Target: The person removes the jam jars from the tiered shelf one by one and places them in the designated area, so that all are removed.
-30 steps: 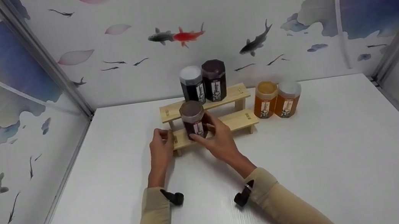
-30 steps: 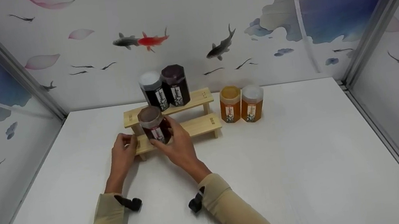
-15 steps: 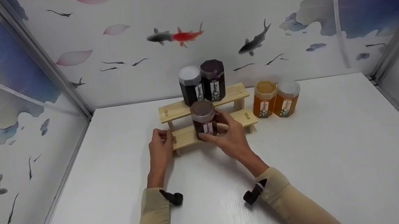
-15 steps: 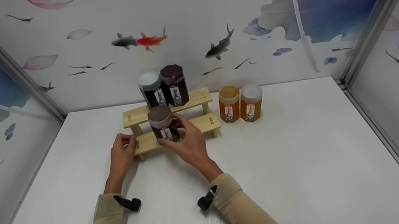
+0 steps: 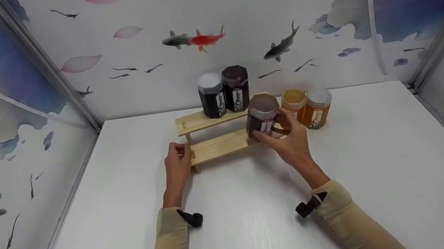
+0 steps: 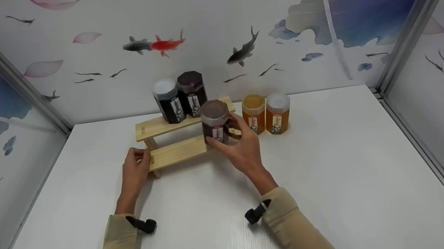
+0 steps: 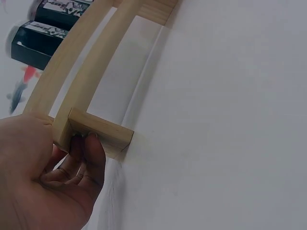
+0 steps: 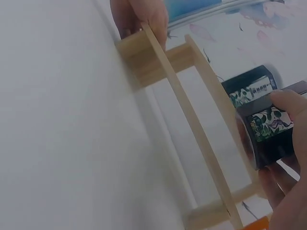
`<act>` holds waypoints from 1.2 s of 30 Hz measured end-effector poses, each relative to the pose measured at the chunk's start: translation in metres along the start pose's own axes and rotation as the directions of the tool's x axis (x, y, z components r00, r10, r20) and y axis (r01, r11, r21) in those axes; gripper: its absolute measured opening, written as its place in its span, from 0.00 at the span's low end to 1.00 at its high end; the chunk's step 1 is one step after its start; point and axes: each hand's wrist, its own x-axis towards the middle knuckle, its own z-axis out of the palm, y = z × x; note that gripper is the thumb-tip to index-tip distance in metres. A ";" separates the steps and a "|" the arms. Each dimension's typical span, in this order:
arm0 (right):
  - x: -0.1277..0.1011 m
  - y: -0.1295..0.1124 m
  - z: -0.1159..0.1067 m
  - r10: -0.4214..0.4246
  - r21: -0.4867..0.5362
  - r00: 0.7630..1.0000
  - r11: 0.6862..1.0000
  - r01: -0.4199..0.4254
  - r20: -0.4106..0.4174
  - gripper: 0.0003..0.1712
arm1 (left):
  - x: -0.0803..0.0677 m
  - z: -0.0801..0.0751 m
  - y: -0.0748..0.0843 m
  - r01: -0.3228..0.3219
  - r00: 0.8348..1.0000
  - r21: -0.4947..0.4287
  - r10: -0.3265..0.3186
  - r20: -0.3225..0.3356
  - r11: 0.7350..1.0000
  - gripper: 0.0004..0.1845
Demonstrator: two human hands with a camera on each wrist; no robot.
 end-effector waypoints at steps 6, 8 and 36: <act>0.007 0.006 -0.037 -0.009 -0.058 0.997 0.998 0.005 -0.081 0.44 | 0.000 0.000 0.002 0.004 1.000 0.003 -0.004 -0.001 1.000 0.13; 0.010 0.008 -0.048 -0.005 -0.072 0.994 0.997 -0.003 -0.108 0.44 | 0.001 0.000 0.001 0.002 1.000 0.012 -0.001 -0.005 1.000 0.13; 0.029 0.056 -0.165 0.382 -0.085 0.831 0.889 -0.451 -0.405 0.50 | 0.000 0.000 0.001 0.005 1.000 0.006 -0.005 -0.015 1.000 0.12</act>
